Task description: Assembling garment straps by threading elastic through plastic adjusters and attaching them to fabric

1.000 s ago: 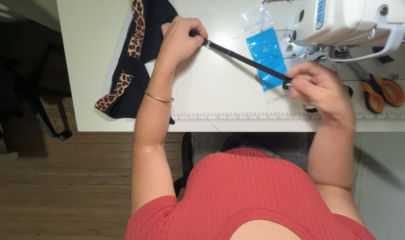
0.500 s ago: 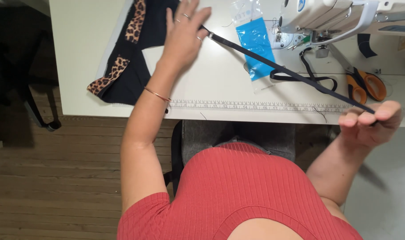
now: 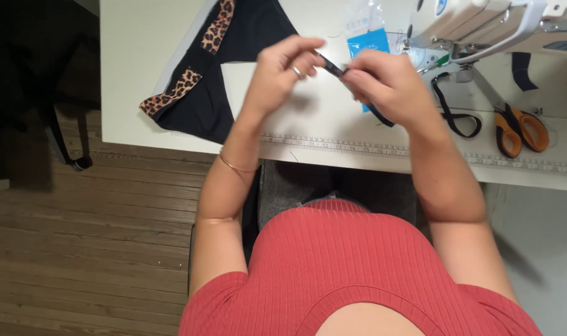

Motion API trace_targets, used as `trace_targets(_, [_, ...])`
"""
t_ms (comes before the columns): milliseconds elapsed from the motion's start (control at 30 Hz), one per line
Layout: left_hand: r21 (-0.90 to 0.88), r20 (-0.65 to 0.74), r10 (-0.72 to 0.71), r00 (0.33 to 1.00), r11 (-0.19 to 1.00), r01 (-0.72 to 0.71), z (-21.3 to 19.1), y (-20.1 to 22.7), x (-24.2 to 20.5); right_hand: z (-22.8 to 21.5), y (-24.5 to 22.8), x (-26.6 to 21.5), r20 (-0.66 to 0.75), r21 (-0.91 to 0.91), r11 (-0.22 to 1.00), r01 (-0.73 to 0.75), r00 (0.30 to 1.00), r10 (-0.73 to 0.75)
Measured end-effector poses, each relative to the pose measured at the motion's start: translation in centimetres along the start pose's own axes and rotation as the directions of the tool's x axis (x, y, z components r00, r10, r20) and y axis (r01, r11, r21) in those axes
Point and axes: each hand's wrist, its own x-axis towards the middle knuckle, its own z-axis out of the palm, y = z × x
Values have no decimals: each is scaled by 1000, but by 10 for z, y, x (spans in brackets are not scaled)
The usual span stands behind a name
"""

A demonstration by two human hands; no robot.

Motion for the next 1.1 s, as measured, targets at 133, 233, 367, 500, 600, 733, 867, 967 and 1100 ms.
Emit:
trace_targets(133, [33, -108, -63, 992, 997, 67, 12, 32, -9, 22, 22, 38, 108, 84, 991, -101, 990, 91])
trace_targets(233, [-23, -160, -174, 972, 985, 172, 9, 28, -7, 26, 24, 43, 113, 78, 995, -61, 992, 52])
trace_targets(367, [79, -206, -159, 966, 981, 178, 8, 13, -2, 28, 30, 41, 156, 82, 993, -89, 985, 75])
trace_targets(500, [5, -367, -134, 921, 989, 146, -23, -19, 7, 10, 33, 25, 258, 53, 998, -33, 966, 19])
trace_targets(600, [29, -526, -167, 834, 976, 214, -54, -33, 9, 3, 55, 0, 153, 95, 984, -149, 979, 134])
trace_targets(733, [28, -637, -255, 727, 935, 353, -100, -61, 25, -6, 70, -5, 133, 80, 989, -121, 985, 110])
trace_targets(867, [183, -712, -143, 687, 907, 378, -129, -63, 29, -6, 75, 5, 188, 70, 998, -8, 982, -5])
trace_targets(967, [383, -767, -8, 642, 797, 467, -162, -80, 25, -1, 79, 17, 198, 129, 977, 168, 961, -191])
trace_targets(1100, [422, -829, 38, 558, 697, 580, -193, -86, 25, 19, 82, 41, 166, 87, 984, 155, 972, -168])
